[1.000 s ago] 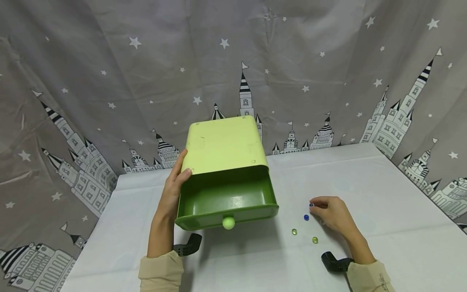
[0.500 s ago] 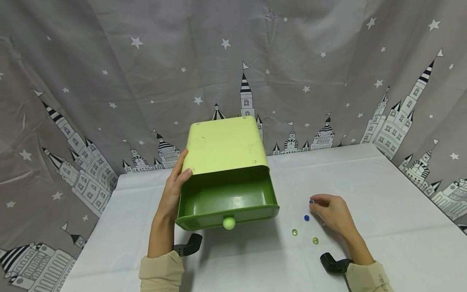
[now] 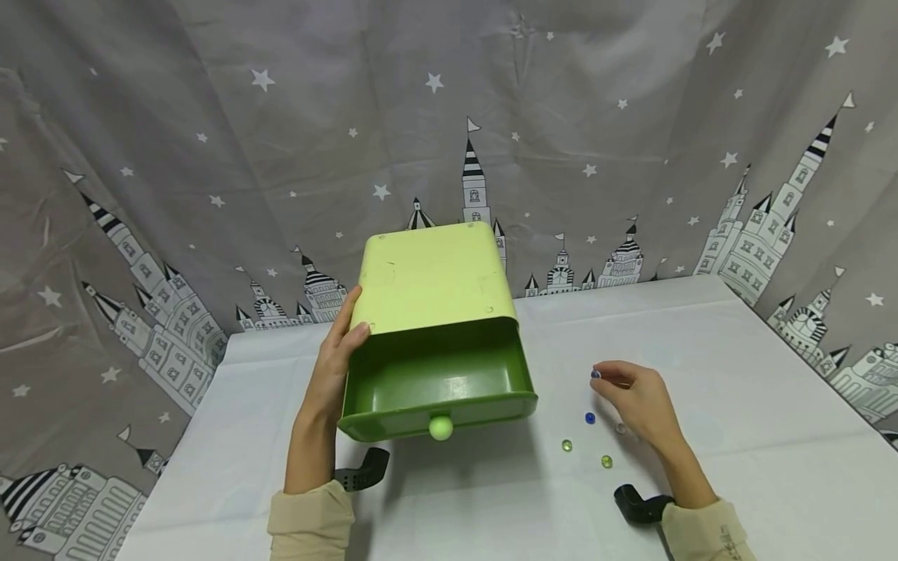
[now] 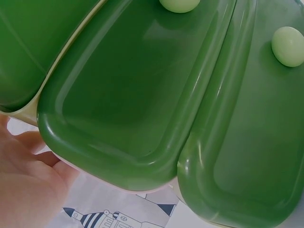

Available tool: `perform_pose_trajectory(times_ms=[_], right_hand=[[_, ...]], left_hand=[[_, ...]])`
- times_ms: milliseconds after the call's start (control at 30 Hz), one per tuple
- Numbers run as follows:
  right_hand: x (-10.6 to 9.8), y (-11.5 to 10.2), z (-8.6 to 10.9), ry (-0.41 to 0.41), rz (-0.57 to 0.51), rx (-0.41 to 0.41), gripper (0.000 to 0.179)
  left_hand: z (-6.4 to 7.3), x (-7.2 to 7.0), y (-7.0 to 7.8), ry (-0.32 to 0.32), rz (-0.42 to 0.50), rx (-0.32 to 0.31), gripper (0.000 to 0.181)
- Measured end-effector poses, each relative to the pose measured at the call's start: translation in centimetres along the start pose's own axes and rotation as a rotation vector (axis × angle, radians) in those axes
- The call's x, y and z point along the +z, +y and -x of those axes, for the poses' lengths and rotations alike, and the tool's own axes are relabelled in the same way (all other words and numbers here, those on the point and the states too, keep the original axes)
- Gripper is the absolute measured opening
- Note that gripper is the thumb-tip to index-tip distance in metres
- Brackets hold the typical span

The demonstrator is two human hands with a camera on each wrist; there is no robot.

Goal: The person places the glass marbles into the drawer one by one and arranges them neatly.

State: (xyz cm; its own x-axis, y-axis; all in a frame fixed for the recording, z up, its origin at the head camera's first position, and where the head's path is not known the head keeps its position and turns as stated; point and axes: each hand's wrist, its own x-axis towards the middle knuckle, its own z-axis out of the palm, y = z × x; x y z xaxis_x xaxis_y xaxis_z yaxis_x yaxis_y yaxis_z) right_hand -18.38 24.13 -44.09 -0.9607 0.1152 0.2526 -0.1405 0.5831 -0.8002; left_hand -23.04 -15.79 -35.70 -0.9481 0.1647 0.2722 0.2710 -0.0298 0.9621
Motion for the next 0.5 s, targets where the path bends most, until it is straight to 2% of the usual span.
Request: perform_pose_trajectory(times_ms=[500], right_hand=[[-0.9, -3.3, 0.2, 0.026, -0.118, -0.043, 0.029]], left_hand=[[-0.1, -0.1, -0.2, 0.002, -0.011, 0.004, 0.062]])
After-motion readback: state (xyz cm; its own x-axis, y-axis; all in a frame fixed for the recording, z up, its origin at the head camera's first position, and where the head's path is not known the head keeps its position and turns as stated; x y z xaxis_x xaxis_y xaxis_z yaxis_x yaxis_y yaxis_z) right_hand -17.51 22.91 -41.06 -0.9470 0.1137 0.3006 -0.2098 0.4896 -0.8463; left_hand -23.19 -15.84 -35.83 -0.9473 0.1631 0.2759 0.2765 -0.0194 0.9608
